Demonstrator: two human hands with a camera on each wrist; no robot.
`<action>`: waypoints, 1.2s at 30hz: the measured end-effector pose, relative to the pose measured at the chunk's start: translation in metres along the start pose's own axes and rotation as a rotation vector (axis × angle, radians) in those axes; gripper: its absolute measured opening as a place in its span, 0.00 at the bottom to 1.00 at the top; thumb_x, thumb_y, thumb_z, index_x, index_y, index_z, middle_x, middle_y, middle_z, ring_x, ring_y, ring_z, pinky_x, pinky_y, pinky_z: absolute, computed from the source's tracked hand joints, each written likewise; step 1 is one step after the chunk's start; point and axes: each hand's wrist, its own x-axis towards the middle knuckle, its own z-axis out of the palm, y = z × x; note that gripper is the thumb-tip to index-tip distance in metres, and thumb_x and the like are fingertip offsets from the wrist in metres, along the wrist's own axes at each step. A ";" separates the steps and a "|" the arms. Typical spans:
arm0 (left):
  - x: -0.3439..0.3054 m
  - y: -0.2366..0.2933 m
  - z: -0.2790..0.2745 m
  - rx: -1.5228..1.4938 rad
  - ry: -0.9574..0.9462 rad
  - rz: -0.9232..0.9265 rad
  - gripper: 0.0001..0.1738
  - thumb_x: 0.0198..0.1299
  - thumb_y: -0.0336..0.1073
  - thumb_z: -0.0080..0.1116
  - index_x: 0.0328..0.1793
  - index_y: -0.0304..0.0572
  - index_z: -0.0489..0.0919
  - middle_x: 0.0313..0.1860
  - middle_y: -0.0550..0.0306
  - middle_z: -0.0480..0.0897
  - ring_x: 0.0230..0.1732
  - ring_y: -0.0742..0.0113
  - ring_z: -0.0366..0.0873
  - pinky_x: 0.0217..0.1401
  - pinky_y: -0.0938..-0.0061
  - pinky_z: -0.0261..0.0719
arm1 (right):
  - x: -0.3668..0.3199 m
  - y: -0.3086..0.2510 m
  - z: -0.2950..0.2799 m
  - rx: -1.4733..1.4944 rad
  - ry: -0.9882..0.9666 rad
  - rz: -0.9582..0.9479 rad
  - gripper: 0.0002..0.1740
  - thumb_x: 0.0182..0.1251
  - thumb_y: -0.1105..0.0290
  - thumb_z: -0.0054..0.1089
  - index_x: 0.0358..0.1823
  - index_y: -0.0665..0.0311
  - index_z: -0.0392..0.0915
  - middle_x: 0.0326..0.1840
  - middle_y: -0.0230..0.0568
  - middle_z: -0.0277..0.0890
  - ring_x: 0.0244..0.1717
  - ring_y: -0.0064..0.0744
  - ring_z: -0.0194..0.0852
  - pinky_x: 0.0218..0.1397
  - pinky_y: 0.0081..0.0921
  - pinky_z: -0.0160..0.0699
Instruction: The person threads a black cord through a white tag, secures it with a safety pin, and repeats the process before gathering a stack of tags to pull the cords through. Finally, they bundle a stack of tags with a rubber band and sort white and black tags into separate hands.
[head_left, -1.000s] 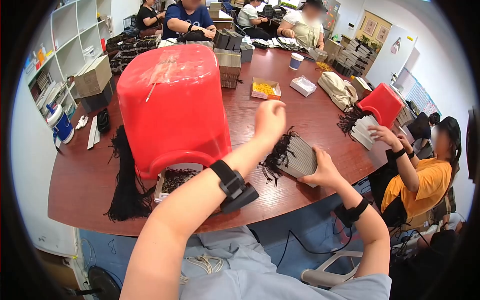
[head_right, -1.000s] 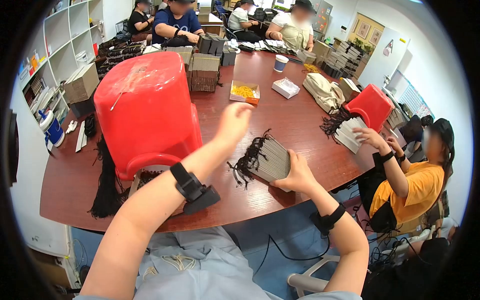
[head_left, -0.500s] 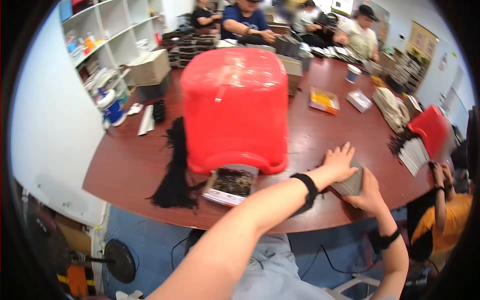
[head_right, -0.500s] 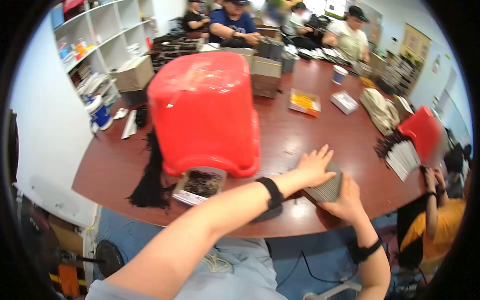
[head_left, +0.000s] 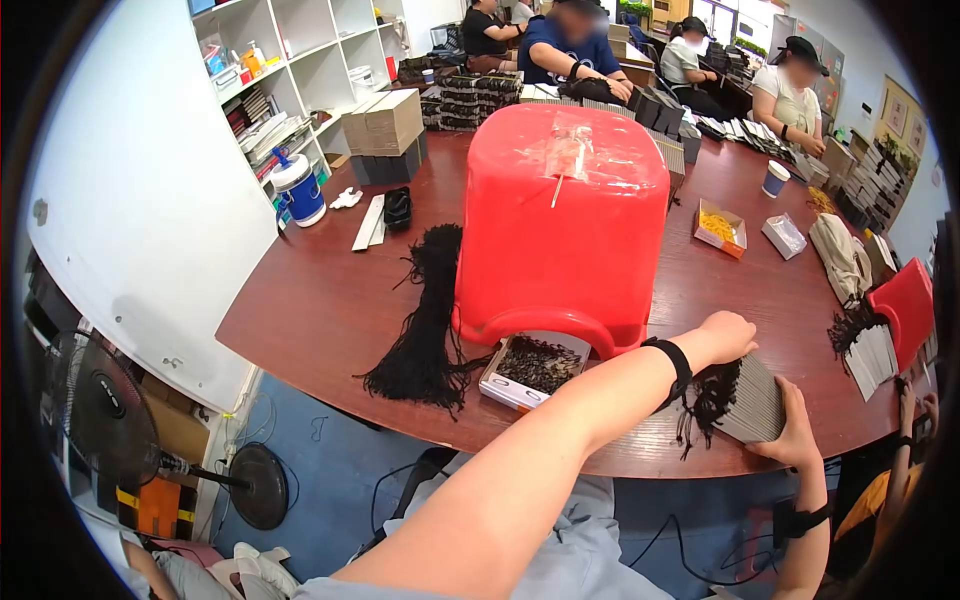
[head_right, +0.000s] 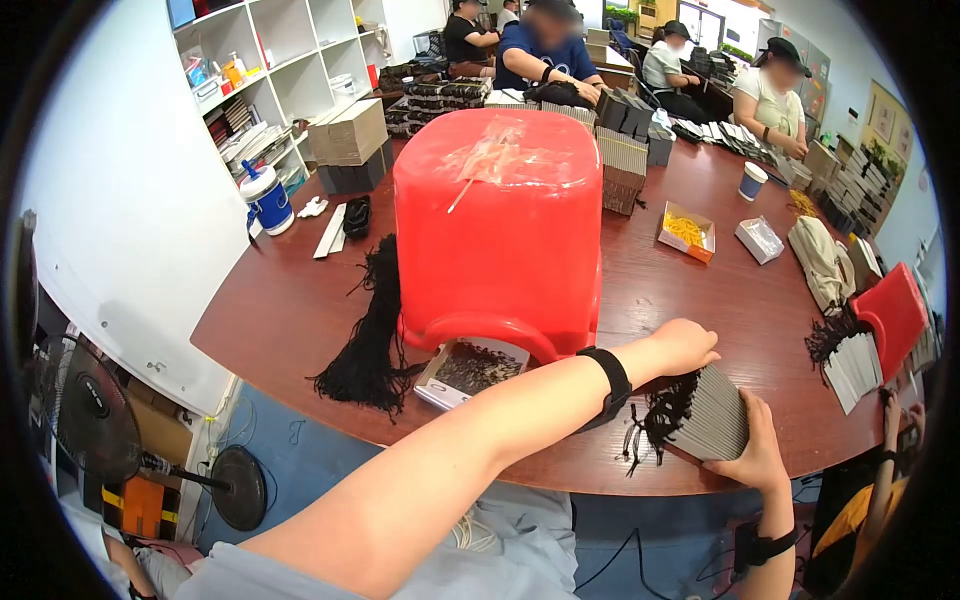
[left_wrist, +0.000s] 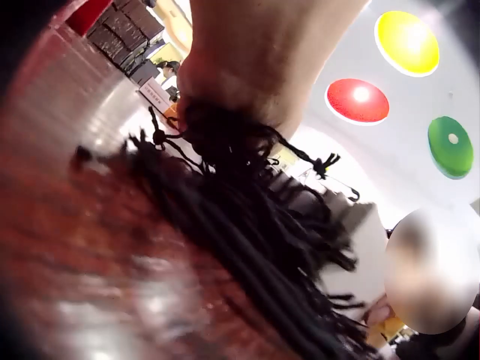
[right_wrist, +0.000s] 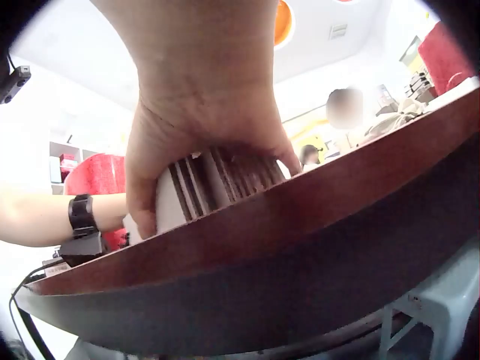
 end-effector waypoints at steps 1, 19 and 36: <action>0.000 0.000 -0.002 0.106 -0.052 0.056 0.16 0.55 0.45 0.47 0.32 0.39 0.77 0.28 0.46 0.79 0.34 0.49 0.77 0.37 0.60 0.73 | -0.002 0.000 -0.004 0.023 -0.030 -0.037 0.56 0.23 0.60 0.72 0.59 0.70 0.53 0.54 0.52 0.58 0.57 0.49 0.55 0.61 0.37 0.55; -0.009 0.049 -0.085 -0.743 -0.557 0.052 0.25 0.51 0.48 0.59 0.50 0.36 0.75 0.38 0.58 0.79 0.39 0.72 0.74 0.45 0.79 0.70 | 0.020 -0.109 -0.096 -0.390 -0.163 -0.256 0.47 0.26 0.61 0.67 0.55 0.73 0.59 0.49 0.52 0.62 0.51 0.48 0.61 0.55 0.33 0.62; -0.045 0.034 -0.113 -1.048 -0.518 -0.241 0.11 0.45 0.30 0.63 0.37 0.34 0.81 0.28 0.61 0.80 0.27 0.79 0.73 0.29 0.84 0.70 | -0.034 -0.128 -0.125 -0.345 -0.061 -0.102 0.52 0.22 0.61 0.69 0.58 0.68 0.58 0.53 0.49 0.61 0.54 0.48 0.60 0.57 0.35 0.60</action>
